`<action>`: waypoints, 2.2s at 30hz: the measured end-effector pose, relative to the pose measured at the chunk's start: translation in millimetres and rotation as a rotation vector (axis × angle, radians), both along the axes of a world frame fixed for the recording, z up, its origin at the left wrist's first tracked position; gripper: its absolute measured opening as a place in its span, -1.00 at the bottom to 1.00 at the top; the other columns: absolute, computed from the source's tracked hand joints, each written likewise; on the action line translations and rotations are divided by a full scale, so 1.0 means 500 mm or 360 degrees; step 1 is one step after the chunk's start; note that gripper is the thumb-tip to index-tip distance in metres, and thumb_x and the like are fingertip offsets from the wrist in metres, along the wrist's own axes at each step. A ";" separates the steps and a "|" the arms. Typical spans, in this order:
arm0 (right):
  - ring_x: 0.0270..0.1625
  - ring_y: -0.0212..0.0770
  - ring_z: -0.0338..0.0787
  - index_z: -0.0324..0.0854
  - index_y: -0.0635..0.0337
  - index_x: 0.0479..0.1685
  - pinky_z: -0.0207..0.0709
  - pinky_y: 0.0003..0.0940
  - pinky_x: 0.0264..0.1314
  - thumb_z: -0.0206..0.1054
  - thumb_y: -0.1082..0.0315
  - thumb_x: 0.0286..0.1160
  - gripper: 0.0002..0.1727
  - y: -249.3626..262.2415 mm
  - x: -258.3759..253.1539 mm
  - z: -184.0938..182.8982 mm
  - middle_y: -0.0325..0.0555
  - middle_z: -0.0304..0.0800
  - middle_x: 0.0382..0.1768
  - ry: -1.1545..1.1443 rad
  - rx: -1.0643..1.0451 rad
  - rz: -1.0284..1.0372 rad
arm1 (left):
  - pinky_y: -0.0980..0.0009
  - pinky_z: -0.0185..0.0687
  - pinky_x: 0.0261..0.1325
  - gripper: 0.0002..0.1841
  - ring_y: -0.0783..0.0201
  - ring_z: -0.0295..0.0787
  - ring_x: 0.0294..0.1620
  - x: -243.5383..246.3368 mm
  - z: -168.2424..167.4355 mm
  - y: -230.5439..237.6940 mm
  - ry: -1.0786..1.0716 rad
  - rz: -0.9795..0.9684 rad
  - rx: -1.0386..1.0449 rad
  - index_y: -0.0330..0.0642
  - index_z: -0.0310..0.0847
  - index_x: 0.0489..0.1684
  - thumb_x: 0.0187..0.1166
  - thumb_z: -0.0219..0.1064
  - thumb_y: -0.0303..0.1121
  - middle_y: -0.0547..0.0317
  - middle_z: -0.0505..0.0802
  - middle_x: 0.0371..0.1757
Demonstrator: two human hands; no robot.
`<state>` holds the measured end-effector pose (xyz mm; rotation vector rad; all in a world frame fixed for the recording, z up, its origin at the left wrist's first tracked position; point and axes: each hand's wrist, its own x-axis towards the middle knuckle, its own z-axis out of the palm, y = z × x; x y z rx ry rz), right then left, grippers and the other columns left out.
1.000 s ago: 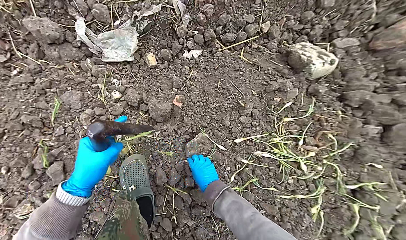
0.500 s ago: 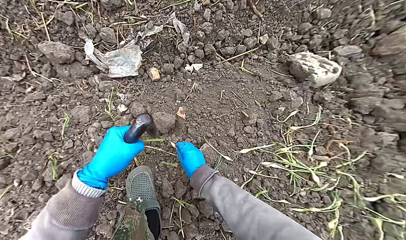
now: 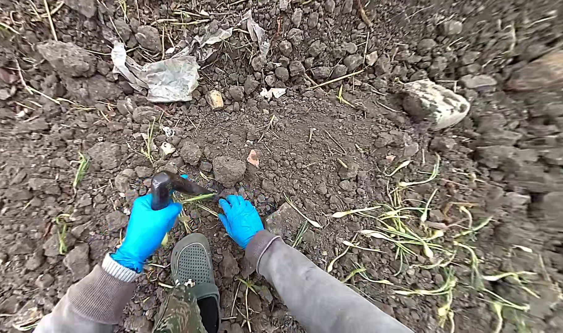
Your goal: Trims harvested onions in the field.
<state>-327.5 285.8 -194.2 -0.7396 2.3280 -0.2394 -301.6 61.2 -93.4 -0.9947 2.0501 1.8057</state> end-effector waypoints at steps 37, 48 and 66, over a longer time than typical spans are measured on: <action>0.32 0.13 0.79 0.85 0.08 0.10 0.66 0.21 0.30 0.26 0.29 0.69 -0.74 -0.120 -0.169 -0.084 0.02 0.78 0.31 -0.0287 0.0259 -0.0007 | 0.38 0.21 -0.74 -0.92 0.32 0.34 -0.82 -0.114 -0.029 -0.014 -0.0144 -0.0226 -0.0027 -0.16 0.65 -0.50 0.37 0.38 -0.48 0.20 0.51 -0.78; -0.12 0.06 0.89 0.87 0.09 -0.04 0.77 0.03 -0.13 0.26 0.27 0.51 -0.73 0.290 -0.025 0.068 0.00 0.85 -0.24 0.0221 -0.0266 0.0326 | 0.59 0.46 -0.72 -0.67 0.56 0.44 -0.81 -0.157 0.032 -0.061 0.0405 -0.0036 -0.0036 -0.01 0.71 0.08 0.33 0.36 -0.46 0.55 0.58 -0.73; 0.05 0.14 0.90 0.87 0.14 0.10 0.76 0.15 0.06 0.32 0.38 0.66 -0.76 0.165 -0.113 0.041 0.12 0.88 -0.01 0.0370 -0.0333 -0.0564 | 0.44 0.34 -0.75 -0.87 0.45 0.40 -0.81 -0.290 0.100 -0.032 0.0253 -0.0503 -0.0372 -0.01 0.74 -0.30 0.26 0.42 -0.45 0.38 0.57 -0.74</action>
